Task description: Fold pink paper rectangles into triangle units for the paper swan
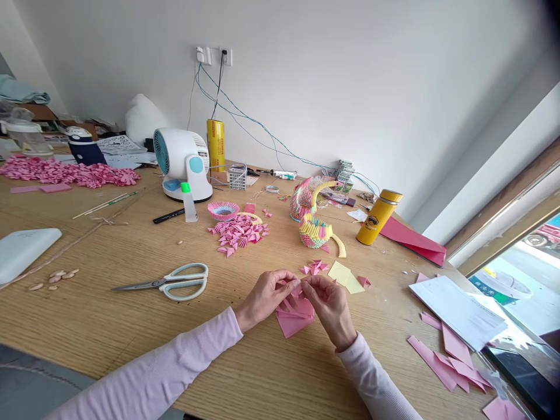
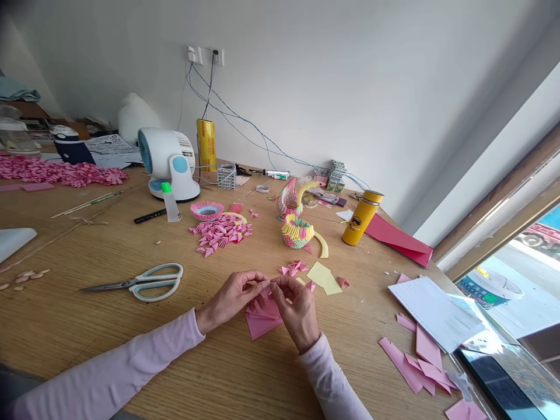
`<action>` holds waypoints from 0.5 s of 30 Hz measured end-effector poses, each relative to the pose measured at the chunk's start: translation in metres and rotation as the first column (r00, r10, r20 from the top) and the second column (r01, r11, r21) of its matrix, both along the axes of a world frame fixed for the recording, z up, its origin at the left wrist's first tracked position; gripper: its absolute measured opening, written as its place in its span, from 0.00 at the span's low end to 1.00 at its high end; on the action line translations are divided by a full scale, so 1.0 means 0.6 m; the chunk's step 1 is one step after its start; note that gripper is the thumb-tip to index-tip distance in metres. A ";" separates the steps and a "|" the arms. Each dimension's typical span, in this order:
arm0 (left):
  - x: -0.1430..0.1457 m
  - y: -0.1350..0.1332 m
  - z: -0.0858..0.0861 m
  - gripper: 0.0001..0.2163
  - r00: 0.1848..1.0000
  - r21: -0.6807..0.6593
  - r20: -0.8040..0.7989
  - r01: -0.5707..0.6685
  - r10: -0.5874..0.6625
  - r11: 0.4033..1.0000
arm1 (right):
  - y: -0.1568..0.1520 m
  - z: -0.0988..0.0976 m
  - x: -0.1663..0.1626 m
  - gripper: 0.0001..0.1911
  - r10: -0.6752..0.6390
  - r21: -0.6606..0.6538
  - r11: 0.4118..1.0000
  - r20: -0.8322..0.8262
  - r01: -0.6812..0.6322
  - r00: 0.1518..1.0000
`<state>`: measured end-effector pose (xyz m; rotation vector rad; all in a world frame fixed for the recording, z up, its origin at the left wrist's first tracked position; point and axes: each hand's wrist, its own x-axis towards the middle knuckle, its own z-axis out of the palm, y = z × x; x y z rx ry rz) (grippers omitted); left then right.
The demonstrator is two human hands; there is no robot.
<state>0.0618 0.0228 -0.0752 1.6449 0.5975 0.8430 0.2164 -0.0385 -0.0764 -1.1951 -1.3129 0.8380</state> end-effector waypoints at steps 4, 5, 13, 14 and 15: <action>0.000 -0.001 0.002 0.16 0.999 0.018 -0.035 -0.018 0.019 1.000 | 0.006 -0.012 0.003 0.15 -0.044 0.005 0.999 0.070 0.044 0.997; 0.000 -0.001 0.002 0.16 0.999 0.006 -0.040 -0.014 0.015 1.000 | 0.007 -0.014 0.004 0.15 -0.049 0.010 0.999 0.077 0.049 0.996; 0.002 -0.001 0.002 0.18 0.999 -0.107 -0.036 0.005 -0.009 0.994 | 0.009 -0.014 0.008 0.14 -0.041 0.031 0.999 0.124 0.037 0.991; 0.002 -0.001 0.002 0.18 1.000 -0.119 -0.030 0.002 -0.006 0.993 | 0.007 -0.011 0.007 0.14 -0.043 0.034 0.999 0.154 0.038 0.987; 0.002 -0.001 0.003 0.18 1.000 -0.127 -0.027 0.001 -0.005 0.992 | 0.005 -0.007 0.006 0.14 -0.051 0.043 0.998 0.190 0.044 0.981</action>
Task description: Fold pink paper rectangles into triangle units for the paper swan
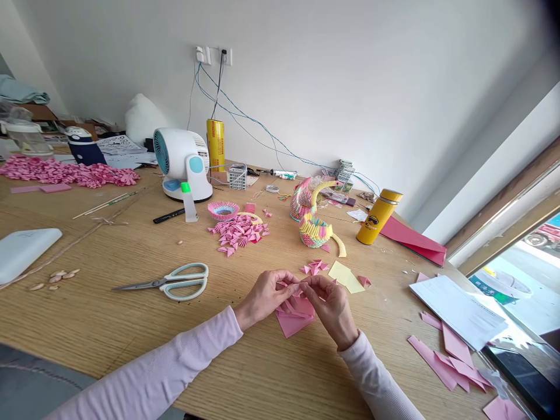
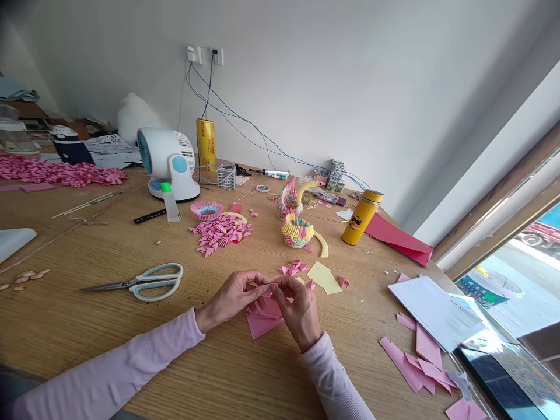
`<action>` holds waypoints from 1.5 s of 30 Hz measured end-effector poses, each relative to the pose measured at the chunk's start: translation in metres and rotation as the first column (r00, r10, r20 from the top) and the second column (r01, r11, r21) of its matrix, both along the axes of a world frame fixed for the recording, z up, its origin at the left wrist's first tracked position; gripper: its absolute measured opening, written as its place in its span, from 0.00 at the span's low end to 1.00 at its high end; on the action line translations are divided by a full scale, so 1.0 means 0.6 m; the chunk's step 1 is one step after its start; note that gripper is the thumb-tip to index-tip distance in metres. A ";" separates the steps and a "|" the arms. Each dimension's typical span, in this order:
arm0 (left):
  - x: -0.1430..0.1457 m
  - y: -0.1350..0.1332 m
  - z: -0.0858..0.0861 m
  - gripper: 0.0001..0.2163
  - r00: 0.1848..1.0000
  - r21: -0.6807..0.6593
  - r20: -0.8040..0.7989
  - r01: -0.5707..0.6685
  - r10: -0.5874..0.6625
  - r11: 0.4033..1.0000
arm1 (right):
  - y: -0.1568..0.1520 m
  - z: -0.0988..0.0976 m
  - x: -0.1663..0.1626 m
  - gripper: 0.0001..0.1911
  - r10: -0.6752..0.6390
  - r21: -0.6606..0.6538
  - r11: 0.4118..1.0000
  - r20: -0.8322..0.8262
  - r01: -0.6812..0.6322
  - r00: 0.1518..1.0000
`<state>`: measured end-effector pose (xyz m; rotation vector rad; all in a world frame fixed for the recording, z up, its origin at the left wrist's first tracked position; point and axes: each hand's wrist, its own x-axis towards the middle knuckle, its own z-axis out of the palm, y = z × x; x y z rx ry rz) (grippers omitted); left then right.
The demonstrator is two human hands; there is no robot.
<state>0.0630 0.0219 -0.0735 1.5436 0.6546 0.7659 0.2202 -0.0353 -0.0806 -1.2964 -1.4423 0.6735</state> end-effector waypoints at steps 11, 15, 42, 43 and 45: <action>-0.004 0.005 0.006 0.18 0.999 0.003 -0.037 0.016 -0.016 1.000 | 0.003 0.007 0.020 0.14 0.129 0.026 0.991 -0.088 -0.128 0.988; -0.004 0.006 0.005 0.19 1.000 -0.020 -0.010 0.028 -0.028 0.999 | -0.001 0.009 0.023 0.13 0.048 0.209 0.973 0.233 -0.098 0.971; -0.007 0.019 -0.008 0.15 0.966 -0.427 0.248 0.040 0.074 0.904 | 0.006 -0.019 -0.007 0.12 -0.029 0.060 0.998 0.059 0.026 0.998; -0.007 0.019 -0.008 0.16 0.967 -0.410 0.240 0.022 0.084 0.912 | 0.006 -0.014 -0.004 0.11 -0.045 0.126 0.992 0.141 0.028 0.989; -0.007 0.019 -0.009 0.17 0.973 -0.378 0.213 -0.001 0.088 0.926 | 0.006 -0.005 0.003 0.10 -0.013 0.212 0.976 0.292 -0.052 0.956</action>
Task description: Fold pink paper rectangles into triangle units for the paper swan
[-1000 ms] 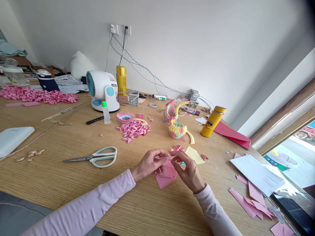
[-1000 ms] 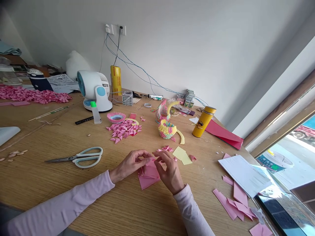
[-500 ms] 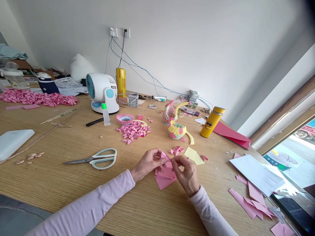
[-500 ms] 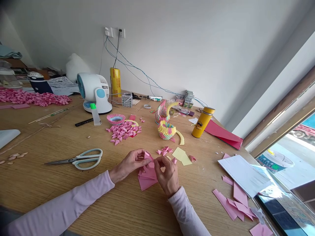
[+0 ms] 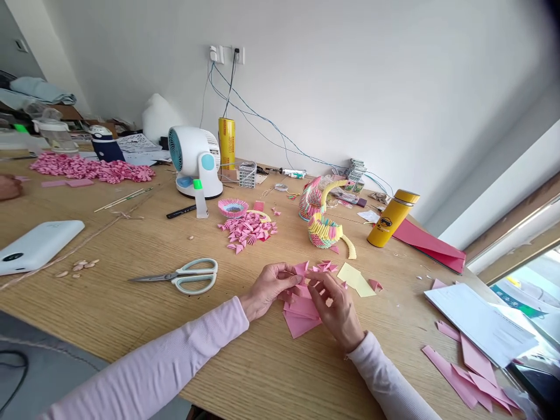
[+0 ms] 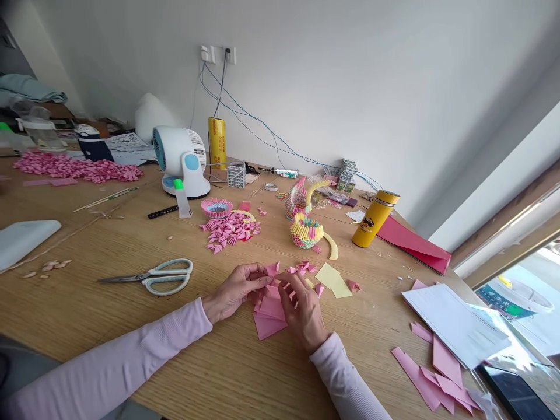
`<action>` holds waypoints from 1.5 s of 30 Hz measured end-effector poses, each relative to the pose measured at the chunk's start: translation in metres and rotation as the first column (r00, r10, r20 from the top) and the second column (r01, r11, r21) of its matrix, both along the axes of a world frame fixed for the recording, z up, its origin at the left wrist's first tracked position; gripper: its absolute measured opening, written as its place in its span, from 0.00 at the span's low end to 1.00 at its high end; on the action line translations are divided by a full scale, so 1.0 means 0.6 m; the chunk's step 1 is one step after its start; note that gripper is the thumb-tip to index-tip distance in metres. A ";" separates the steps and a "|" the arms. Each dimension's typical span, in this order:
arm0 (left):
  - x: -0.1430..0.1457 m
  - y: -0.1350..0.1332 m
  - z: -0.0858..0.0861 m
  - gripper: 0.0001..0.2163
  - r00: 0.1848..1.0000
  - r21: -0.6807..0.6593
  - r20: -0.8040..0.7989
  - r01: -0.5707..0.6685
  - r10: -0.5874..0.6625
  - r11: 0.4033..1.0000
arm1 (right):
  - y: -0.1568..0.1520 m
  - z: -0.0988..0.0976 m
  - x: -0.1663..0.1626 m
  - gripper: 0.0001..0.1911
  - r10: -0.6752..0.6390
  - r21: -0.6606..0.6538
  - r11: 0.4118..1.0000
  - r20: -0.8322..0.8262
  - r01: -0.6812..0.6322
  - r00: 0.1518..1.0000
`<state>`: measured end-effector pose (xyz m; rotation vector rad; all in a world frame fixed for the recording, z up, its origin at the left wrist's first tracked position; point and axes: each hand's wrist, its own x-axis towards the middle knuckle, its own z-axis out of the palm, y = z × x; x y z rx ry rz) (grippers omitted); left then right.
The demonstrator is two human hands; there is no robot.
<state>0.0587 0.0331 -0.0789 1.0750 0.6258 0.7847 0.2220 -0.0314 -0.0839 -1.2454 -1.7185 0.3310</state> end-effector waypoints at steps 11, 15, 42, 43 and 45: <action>-0.007 0.006 -0.004 0.17 0.990 -0.086 -0.017 0.135 -0.137 0.987 | 0.007 -0.002 0.020 0.09 0.074 0.046 0.996 0.140 -0.081 0.987; -0.006 0.004 0.001 0.16 0.991 -0.092 -0.059 0.112 -0.117 0.989 | 0.009 -0.002 0.018 0.08 0.065 0.031 0.997 0.090 -0.068 0.994; 0.004 -0.006 0.012 0.19 0.980 -0.035 -0.196 -0.043 0.035 0.998 | 0.014 -0.016 -0.002 0.12 0.067 -0.170 0.977 -0.326 -0.128 0.943; 0.004 -0.005 0.010 0.19 0.982 -0.036 -0.182 -0.047 0.040 0.998 | 0.014 -0.016 -0.002 0.13 0.072 -0.172 0.976 -0.330 -0.135 0.941; 0.005 -0.003 0.006 0.20 0.986 -0.030 -0.157 -0.057 0.051 0.998 | 0.014 -0.014 -0.004 0.15 0.054 -0.160 0.981 -0.301 -0.106 0.952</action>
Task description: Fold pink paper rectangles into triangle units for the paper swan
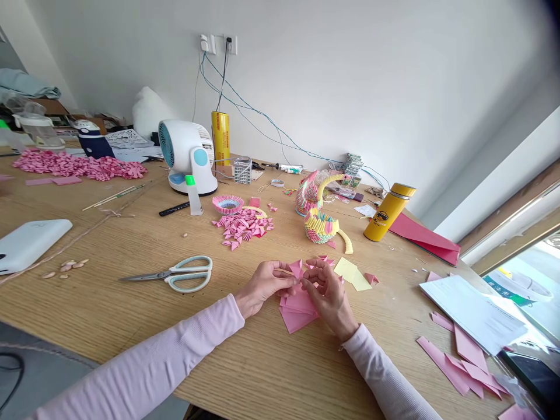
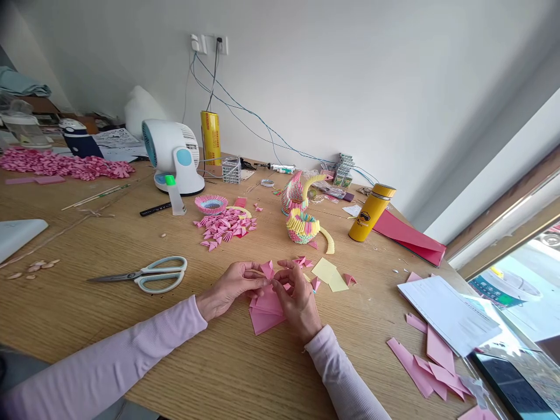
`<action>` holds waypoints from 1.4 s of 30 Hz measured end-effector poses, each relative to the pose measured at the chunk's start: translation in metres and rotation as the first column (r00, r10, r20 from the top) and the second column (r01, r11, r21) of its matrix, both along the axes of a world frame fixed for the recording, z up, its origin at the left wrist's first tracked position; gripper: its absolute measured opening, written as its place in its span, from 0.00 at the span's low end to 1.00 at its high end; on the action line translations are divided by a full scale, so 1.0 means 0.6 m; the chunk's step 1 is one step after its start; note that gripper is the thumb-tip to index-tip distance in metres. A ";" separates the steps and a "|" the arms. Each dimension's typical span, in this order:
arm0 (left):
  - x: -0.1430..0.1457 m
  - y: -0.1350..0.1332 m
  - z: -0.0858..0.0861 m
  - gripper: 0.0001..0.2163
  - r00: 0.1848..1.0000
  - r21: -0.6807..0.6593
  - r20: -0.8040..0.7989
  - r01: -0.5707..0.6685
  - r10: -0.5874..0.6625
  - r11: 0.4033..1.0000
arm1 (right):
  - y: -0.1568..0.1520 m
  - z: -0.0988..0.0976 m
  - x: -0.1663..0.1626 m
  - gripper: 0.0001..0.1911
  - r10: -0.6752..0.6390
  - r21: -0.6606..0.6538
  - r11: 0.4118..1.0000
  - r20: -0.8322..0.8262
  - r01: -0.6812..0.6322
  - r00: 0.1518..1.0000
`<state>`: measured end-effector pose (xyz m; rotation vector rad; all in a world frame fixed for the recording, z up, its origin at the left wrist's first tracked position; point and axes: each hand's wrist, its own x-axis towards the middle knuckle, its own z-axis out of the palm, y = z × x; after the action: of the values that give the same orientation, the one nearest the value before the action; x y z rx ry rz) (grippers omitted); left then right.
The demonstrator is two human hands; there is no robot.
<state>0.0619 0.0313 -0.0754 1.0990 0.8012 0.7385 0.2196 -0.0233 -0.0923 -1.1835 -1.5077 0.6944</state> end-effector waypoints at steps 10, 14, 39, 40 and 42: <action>-0.002 -0.009 0.011 0.15 0.968 0.636 -0.234 0.078 0.096 0.768 | -0.001 0.025 0.009 0.17 -0.066 0.161 0.987 0.339 0.011 0.939; -0.004 -0.003 0.010 0.11 0.954 0.656 -0.280 0.106 0.109 0.748 | 0.003 0.030 0.015 0.17 -0.073 0.155 0.988 0.352 0.019 0.933; 0.001 -0.007 0.007 0.09 0.975 0.636 -0.188 0.030 0.118 0.771 | -0.004 0.023 -0.016 0.10 -0.171 -0.001 0.985 0.098 0.172 0.980; 0.000 -0.007 0.005 0.09 0.972 0.649 -0.197 0.033 0.126 0.760 | -0.004 0.023 -0.017 0.10 -0.176 0.002 0.984 0.103 0.177 0.979; -0.001 -0.006 0.003 0.08 0.963 0.669 -0.226 0.044 0.147 0.742 | -0.004 0.021 -0.018 0.10 -0.182 -0.038 0.982 0.070 0.185 0.981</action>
<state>0.0613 0.0275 -0.0738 1.8721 0.8100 0.9788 0.2086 -0.0256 -0.0799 -1.3723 -1.4223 0.5717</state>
